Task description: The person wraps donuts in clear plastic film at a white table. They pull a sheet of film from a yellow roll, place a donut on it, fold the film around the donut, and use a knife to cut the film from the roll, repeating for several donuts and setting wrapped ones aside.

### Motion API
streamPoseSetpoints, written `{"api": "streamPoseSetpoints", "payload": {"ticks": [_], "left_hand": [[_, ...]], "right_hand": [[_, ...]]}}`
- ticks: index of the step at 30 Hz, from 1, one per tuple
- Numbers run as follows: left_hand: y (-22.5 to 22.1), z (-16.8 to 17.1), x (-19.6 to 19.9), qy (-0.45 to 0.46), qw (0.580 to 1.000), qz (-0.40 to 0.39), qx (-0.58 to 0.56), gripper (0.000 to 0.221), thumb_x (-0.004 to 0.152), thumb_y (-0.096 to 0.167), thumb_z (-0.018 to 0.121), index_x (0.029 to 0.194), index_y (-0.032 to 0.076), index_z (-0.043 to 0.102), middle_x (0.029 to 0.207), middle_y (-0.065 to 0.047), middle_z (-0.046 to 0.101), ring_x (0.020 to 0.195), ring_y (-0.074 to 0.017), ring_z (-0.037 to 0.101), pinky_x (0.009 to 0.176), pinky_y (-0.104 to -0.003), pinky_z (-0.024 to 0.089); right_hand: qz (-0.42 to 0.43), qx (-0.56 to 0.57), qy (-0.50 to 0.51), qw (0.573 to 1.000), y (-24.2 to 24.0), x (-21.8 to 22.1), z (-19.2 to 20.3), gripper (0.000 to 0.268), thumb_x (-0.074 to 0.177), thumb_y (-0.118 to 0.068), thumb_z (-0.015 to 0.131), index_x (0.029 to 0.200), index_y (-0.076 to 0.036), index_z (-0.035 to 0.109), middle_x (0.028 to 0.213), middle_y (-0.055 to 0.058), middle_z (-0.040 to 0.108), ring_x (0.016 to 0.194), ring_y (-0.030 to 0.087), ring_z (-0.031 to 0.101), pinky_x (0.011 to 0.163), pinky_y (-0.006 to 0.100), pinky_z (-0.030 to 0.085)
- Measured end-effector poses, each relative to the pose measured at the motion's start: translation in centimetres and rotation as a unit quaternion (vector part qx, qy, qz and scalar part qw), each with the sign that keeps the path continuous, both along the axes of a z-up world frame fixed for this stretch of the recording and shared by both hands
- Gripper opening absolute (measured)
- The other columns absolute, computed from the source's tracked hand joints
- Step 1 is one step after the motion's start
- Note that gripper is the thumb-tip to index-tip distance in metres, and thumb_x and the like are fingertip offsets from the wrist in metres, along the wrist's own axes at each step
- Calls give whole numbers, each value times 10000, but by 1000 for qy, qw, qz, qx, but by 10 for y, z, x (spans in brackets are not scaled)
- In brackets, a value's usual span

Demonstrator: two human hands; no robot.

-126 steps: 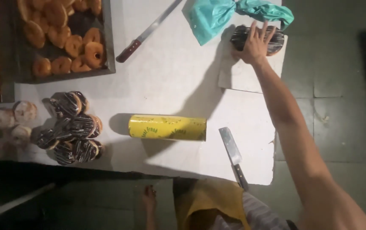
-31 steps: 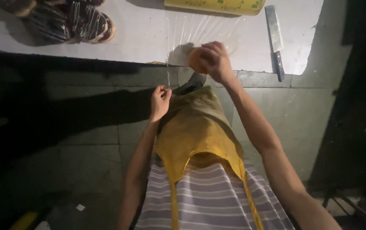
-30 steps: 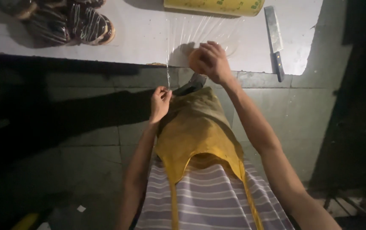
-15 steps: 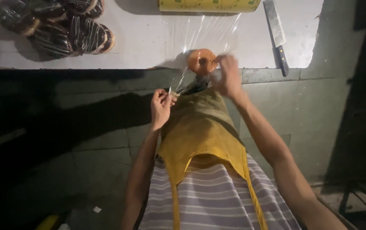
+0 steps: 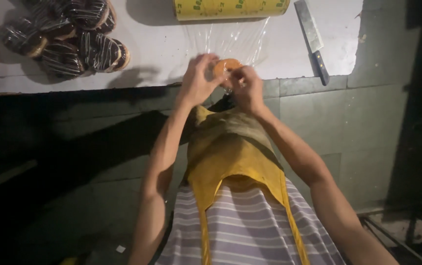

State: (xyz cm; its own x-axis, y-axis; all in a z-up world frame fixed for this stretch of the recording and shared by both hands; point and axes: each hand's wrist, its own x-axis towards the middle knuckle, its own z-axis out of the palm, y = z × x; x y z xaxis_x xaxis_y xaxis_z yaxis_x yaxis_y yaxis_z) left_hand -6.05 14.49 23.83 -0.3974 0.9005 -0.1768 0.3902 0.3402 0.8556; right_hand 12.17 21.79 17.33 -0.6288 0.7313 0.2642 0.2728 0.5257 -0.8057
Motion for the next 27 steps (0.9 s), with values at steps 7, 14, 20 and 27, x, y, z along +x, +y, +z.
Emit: {"api": "streamPoseSetpoints", "payload": {"ticks": [7,14,20,27], "left_hand": [[48,-175,-37,34,974,-154,163,466,822,287,910,1092,-9,673,990,-190,727,881,-294,677,771,-409,548],[53,-207,-42,29,995,-83,39,385,904,390,766,777,27,756,636,-118,697,551,-128,612,545,-364,487],[40,-235,-57,-88,995,-44,6,90,836,-24,705,908,-38,757,835,-112,791,750,-140,711,717,-303,568],[33,-183,-66,-196,971,-38,-133,171,904,98,765,932,-54,693,749,-77,698,645,-140,624,580,-302,510]], "right_hand": [[-86,-215,-47,972,53,-5,-41,179,953,-195,737,1014,-26,734,873,106,746,766,169,689,669,323,562],[-96,-175,-173,965,78,-14,-108,260,823,-266,808,974,-62,750,931,171,751,840,327,720,785,449,572],[136,143,-38,980,46,-16,-23,752,717,-358,786,1318,29,553,1271,205,600,1200,396,569,1045,493,434],[97,275,-198,936,24,-16,-76,754,827,-353,737,1466,-30,503,1350,88,590,1228,236,542,1058,387,423]]}}
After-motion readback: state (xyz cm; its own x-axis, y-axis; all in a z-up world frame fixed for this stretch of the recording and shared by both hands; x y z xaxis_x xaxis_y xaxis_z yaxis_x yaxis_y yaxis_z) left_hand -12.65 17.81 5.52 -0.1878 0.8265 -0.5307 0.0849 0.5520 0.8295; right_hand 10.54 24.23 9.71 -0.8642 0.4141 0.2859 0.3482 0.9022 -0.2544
